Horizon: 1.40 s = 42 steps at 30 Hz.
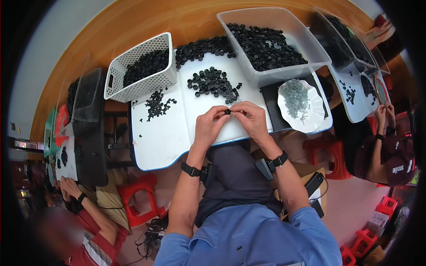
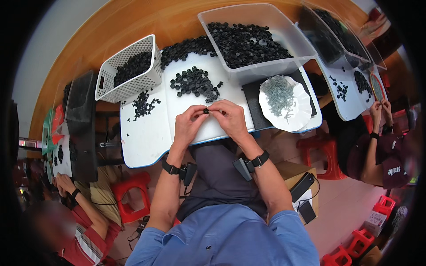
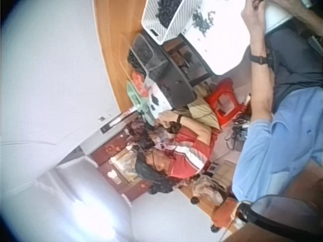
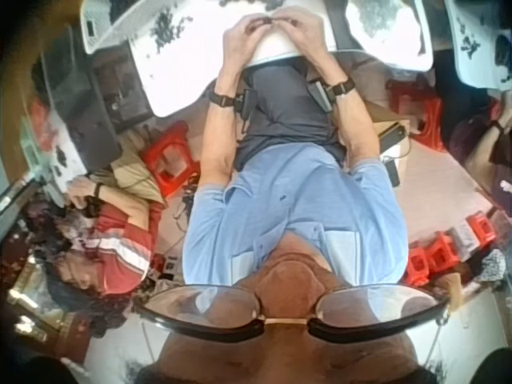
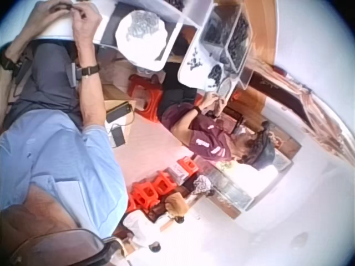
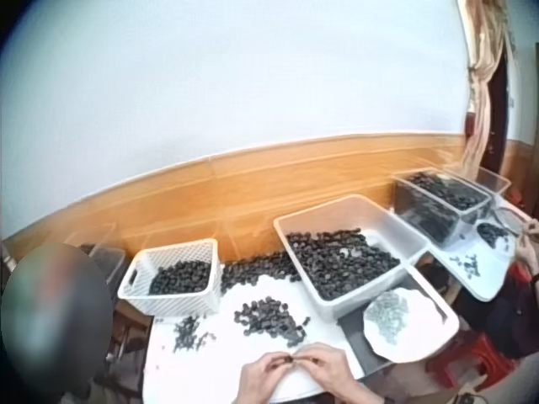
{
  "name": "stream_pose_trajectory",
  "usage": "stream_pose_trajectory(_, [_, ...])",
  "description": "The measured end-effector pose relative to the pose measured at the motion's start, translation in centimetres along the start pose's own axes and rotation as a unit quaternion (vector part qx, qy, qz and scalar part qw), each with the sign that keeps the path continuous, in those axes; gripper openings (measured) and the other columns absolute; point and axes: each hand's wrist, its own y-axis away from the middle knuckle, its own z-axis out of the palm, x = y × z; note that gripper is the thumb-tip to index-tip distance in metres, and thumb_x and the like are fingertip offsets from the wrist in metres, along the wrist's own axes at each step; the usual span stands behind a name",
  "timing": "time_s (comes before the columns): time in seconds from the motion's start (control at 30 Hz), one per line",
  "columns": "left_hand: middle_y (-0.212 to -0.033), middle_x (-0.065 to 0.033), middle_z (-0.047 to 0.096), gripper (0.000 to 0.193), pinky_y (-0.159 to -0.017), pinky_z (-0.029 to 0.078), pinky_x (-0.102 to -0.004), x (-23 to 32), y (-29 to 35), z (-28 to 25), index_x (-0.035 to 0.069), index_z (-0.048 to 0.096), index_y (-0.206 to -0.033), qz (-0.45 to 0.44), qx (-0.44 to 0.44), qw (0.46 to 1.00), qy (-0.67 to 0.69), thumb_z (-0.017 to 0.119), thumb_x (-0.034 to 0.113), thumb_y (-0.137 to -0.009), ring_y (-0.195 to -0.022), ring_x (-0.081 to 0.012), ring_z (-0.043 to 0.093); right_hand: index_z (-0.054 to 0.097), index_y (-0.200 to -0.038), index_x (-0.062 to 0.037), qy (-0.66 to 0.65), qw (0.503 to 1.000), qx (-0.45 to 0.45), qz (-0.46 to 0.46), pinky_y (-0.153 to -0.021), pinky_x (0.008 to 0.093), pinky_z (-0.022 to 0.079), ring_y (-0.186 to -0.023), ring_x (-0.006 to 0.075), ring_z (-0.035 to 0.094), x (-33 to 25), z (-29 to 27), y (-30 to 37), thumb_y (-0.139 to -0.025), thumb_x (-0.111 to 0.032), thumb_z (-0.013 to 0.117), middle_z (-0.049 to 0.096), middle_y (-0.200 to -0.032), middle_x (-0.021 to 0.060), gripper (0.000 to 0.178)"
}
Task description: Assembling small black plastic circular components with silver springs and fasteners at a workstation.
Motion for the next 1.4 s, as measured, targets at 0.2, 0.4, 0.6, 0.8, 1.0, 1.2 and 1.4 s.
stream_pose_trajectory(0.2, [-0.099,-0.0111,0.08,0.025,-0.082,0.06,-0.0292,-0.2,-0.1,0.2,0.0,0.073,-0.114,0.016,0.004,1.0,0.005,0.078,0.009,-0.091,-0.094,-0.0191,0.078,0.077,-0.097,0.0016,0.042,0.998,0.008,-0.034,-0.071,0.0311,0.057,-0.084,0.0222,0.074,-0.2,0.2,0.1,-0.086,0.007,0.073,0.076,-0.096,0.0126,0.013])
stream_pose_trajectory(0.4, [-0.097,-0.012,0.08,0.024,-0.08,0.061,-0.0302,-0.3,0.0,0.2,0.001,0.073,-0.112,0.027,0.013,1.0,-0.004,0.078,0.009,-0.091,-0.092,-0.0209,0.079,0.077,-0.097,0.0009,0.076,0.995,0.018,-0.055,-0.07,0.0314,0.057,-0.081,0.0234,0.074,-0.5,0.6,0.1,-0.085,0.007,0.073,0.076,-0.093,0.0126,0.013])
stream_pose_trajectory(0.6, [-0.097,-0.0121,0.08,0.024,-0.079,0.062,-0.0307,-0.6,-0.1,0.4,0.001,0.072,-0.112,0.028,0.019,0.999,-0.013,0.079,0.01,-0.091,-0.091,-0.0213,0.079,0.077,-0.097,0.0006,0.096,0.994,0.025,-0.049,-0.068,0.0309,0.057,-0.079,0.0235,0.074,-0.9,0.7,0.2,-0.085,0.006,0.075,0.076,-0.092,0.0129,0.013])
stream_pose_trajectory(0.8, [-0.097,-0.0119,0.08,0.024,-0.078,0.062,-0.0302,-0.6,-0.1,0.5,0.002,0.072,-0.112,0.032,0.021,0.999,-0.025,0.079,0.01,-0.091,-0.092,-0.0214,0.079,0.077,-0.096,0.001,0.096,0.993,0.031,-0.062,-0.068,0.0313,0.057,-0.079,0.0234,0.074,-0.9,0.7,0.1,-0.086,0.005,0.075,0.075,-0.091,0.013,0.012])
stream_pose_trajectory(1.0, [-0.098,-0.0119,0.08,0.024,-0.078,0.062,-0.0309,-0.5,-0.1,0.6,0.001,0.071,-0.112,0.035,0.025,0.998,-0.044,0.079,0.009,-0.091,-0.093,-0.0219,0.079,0.077,-0.097,0.0013,0.094,0.994,0.038,-0.038,-0.067,0.0312,0.057,-0.077,0.0235,0.073,-1.0,0.9,0.1,-0.086,0.006,0.075,0.075,-0.09,0.0134,0.012])
stream_pose_trajectory(1.2, [-0.097,-0.0129,0.079,0.024,-0.077,0.063,-0.032,-0.5,-0.1,0.6,0.002,0.071,-0.112,0.044,0.027,0.997,-0.053,0.079,0.008,-0.091,-0.092,-0.0233,0.079,0.076,-0.098,0.0012,0.111,0.992,0.046,-0.043,-0.067,0.0322,0.057,-0.078,0.025,0.073,-1.4,1.1,0.3,-0.086,0.006,0.075,0.074,-0.091,0.0141,0.013])
stream_pose_trajectory(1.4, [-0.095,-0.0145,0.078,0.023,-0.076,0.063,-0.0332,-0.4,-0.1,0.7,0.003,0.071,-0.111,0.06,0.031,0.995,-0.072,0.079,0.007,-0.09,-0.089,-0.0254,0.079,0.075,-0.098,0.0009,0.125,0.989,0.049,-0.055,-0.069,0.0336,0.058,-0.08,0.0276,0.073,-1.1,1.2,0.7,-0.086,0.006,0.074,0.074,-0.093,0.015,0.014])
